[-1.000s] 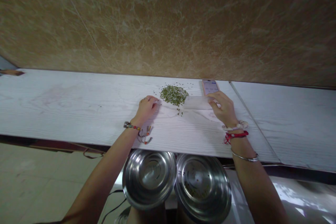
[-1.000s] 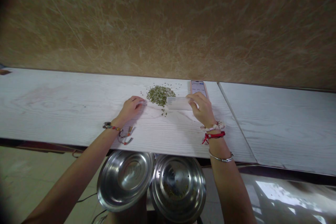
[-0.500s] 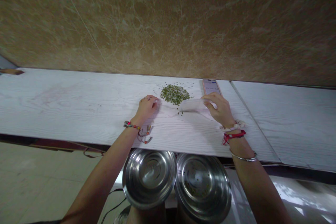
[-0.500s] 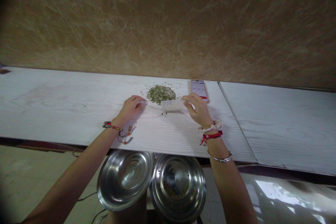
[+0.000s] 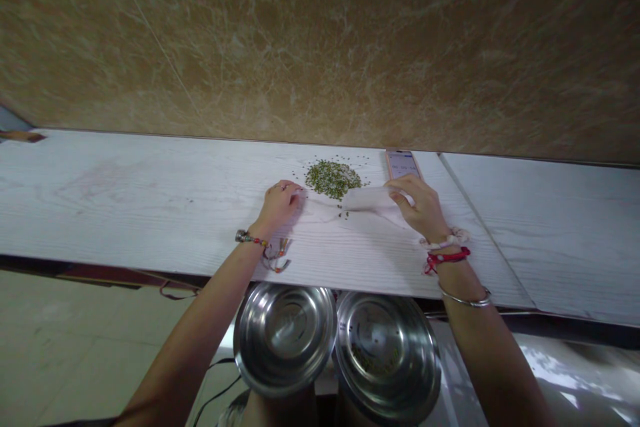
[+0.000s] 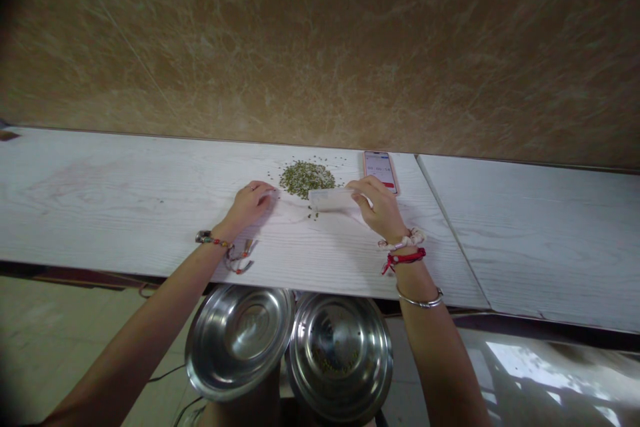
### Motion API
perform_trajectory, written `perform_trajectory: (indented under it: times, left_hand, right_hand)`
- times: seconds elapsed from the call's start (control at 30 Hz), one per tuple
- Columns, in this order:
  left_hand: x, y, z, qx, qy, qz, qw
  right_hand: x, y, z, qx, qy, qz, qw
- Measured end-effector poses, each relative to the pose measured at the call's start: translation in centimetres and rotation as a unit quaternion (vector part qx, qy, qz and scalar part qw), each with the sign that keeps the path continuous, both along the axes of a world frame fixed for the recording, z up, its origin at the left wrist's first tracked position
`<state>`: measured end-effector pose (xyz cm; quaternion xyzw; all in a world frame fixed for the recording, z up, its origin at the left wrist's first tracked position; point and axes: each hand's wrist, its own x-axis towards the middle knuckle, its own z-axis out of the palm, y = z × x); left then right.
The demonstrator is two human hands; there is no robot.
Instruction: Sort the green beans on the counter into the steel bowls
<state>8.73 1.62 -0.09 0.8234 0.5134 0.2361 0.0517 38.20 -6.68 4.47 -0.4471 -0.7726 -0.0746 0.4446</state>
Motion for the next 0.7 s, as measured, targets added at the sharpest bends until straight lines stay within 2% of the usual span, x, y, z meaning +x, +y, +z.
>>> perform_trajectory:
  times: [0.47,0.7]
  left_hand:
    - [-0.2,0.1,-0.2,0.008,-0.006,-0.007,1.000]
    - [-0.1,0.1,-0.2,0.000,-0.009,-0.002,1.000]
  right_hand:
    - [0.7,0.2,-0.1,0.014,0.009,-0.047,0.999]
    - [-0.4,0.2,-0.3,0.003,0.014,-0.027,1.000]
